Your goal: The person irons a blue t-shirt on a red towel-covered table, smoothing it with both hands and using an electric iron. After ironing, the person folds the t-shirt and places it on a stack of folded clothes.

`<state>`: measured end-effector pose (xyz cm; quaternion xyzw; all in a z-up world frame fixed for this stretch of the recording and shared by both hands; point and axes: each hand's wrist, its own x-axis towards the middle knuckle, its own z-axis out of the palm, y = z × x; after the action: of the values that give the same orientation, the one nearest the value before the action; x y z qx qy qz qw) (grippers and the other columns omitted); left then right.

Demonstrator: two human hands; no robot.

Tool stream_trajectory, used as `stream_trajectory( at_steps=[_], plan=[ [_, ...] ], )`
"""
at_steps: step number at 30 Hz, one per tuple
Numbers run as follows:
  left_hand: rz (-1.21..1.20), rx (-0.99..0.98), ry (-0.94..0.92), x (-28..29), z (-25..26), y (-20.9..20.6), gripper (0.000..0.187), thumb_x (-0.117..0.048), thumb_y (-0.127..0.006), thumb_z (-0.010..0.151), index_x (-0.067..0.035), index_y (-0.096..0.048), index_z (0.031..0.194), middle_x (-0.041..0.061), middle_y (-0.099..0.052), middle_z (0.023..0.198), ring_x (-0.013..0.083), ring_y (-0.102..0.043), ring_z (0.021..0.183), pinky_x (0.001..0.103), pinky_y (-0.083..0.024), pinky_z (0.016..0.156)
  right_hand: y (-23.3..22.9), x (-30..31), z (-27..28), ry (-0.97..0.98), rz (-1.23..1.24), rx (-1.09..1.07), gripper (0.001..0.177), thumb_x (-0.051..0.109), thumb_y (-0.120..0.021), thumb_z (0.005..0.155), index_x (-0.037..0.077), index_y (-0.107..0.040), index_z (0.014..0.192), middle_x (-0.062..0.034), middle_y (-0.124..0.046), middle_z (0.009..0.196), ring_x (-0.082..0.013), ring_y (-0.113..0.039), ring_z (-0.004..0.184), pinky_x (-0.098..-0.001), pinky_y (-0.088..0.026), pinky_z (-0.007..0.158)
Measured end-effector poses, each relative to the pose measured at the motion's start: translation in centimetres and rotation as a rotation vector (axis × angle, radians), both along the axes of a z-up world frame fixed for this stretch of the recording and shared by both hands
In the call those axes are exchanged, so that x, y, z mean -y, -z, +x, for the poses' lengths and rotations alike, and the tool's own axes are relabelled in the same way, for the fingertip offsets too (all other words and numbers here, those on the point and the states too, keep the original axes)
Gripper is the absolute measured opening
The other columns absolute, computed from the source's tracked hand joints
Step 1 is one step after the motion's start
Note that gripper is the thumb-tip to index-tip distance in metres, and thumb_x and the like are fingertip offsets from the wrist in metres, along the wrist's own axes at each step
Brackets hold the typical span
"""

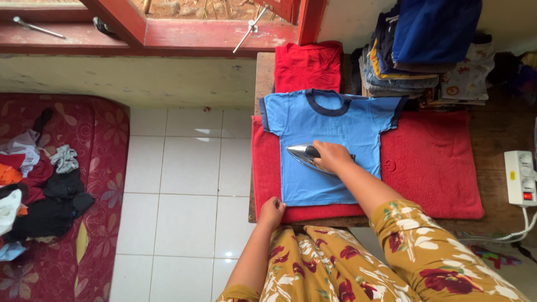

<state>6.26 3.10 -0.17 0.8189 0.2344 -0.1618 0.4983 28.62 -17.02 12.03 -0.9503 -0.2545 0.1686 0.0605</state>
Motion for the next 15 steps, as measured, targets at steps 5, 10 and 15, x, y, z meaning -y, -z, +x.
stream_trajectory(
  at_steps=[5, 10, 15],
  plan=[
    [-0.001, 0.018, -0.015, -0.1, -0.1, -0.3, 0.023, -0.023, -0.074, 0.089, -0.001, -0.065, 0.089, 0.018, -0.070, 0.084, 0.0330, -0.068, 0.079, 0.042, -0.053, 0.073, -0.6, 1.3, -4.5, -0.318, 0.059, -0.007, 0.032, 0.047, -0.074, 0.084, 0.018, -0.067, 0.094, -0.0140, -0.073, 0.082, -0.0358, -0.072, 0.078, -0.0504, -0.057, 0.071],
    [0.035, 0.089, -0.049, 0.4, -0.7, -0.7, 0.024, -0.021, -0.076, 0.088, 0.000, -0.065, 0.084, 0.019, -0.070, 0.081, 0.0346, -0.068, 0.075, 0.043, -0.053, 0.070, 0.0, 1.6, -6.6, -0.385, 0.001, -0.031, 0.031, 0.036, -0.077, 0.080, 0.016, -0.065, 0.101, -0.0113, -0.073, 0.080, -0.0325, -0.074, 0.077, -0.0472, -0.058, 0.068],
    [0.039, 0.066, -0.083, 0.6, -1.0, -0.7, 0.023, -0.021, -0.077, 0.086, 0.000, -0.067, 0.083, 0.019, -0.071, 0.078, 0.0350, -0.069, 0.073, 0.044, -0.053, 0.069, 0.8, 1.5, -7.4, -0.303, 0.119, 0.016, 0.038, 0.025, -0.082, 0.066, 0.015, -0.066, 0.099, -0.0112, -0.074, 0.082, -0.0325, -0.074, 0.073, -0.0466, -0.058, 0.065]
  ],
)
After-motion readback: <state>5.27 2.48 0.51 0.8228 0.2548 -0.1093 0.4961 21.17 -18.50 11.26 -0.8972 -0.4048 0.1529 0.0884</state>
